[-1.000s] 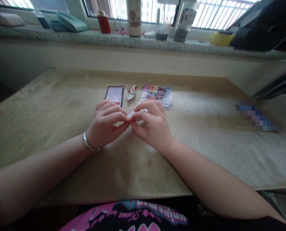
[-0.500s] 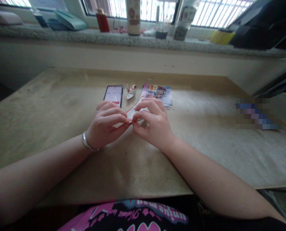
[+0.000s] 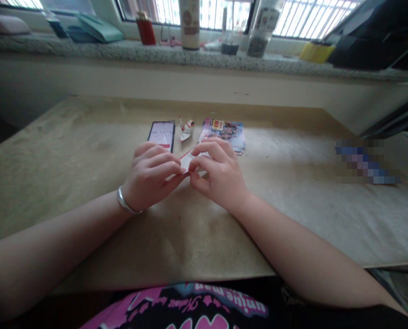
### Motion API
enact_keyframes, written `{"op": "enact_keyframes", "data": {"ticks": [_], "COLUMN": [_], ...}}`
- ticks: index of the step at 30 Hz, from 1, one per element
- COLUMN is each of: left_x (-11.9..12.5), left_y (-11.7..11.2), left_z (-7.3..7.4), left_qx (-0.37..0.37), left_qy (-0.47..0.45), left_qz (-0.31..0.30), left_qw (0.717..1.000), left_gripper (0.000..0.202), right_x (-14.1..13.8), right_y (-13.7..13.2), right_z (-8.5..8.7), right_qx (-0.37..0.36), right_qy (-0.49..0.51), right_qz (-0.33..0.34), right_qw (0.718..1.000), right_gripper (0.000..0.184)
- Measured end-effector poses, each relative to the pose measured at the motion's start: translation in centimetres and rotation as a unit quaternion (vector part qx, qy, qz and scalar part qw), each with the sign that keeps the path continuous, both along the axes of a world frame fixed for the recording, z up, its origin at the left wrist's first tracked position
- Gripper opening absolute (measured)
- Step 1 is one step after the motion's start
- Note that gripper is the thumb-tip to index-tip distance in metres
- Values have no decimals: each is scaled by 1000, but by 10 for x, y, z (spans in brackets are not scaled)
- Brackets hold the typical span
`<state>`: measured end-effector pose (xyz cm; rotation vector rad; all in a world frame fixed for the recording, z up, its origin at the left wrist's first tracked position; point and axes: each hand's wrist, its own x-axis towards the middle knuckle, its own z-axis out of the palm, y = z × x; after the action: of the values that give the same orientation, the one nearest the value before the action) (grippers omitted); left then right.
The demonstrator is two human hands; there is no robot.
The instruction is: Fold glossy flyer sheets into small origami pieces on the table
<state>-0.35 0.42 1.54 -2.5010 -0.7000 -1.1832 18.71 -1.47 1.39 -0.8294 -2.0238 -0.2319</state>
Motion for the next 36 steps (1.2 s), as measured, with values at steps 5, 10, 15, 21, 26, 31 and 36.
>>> {"op": "enact_keyframes", "data": {"ticks": [5, 10, 15, 21, 26, 31, 36], "left_x": [0, 0, -2, -3, -3, -5, -6], "left_y": [0, 1, 1, 2, 5, 7, 7], "left_z": [-2, -3, -4, -6, -7, -9, -9], "left_qx": [-30, -31, -30, -27, -31, -26, -16], "left_qy": [1, 2, -1, -3, -15, -13, -5], "left_qz": [3, 11, 7, -2, -4, 0, 1], "left_qw": [1000, 999, 1000, 1000, 999, 1000, 1000], "left_gripper": [23, 25, 26, 26, 25, 24, 26], "right_x": [2, 9, 12, 12, 14, 14, 16], "right_y": [1, 3, 5, 5, 5, 3, 2], "right_z": [0, -2, -3, -4, -4, -3, -3], "right_qx": [-5, 19, 32, 23, 23, 4, -34], "right_qy": [-15, -36, -41, -38, -35, -14, 34], "right_qz": [-13, -17, -31, -32, -28, -24, -48], "right_qw": [1000, 999, 998, 999, 999, 1000, 998], "right_gripper": [14, 13, 13, 14, 13, 12, 12]}}
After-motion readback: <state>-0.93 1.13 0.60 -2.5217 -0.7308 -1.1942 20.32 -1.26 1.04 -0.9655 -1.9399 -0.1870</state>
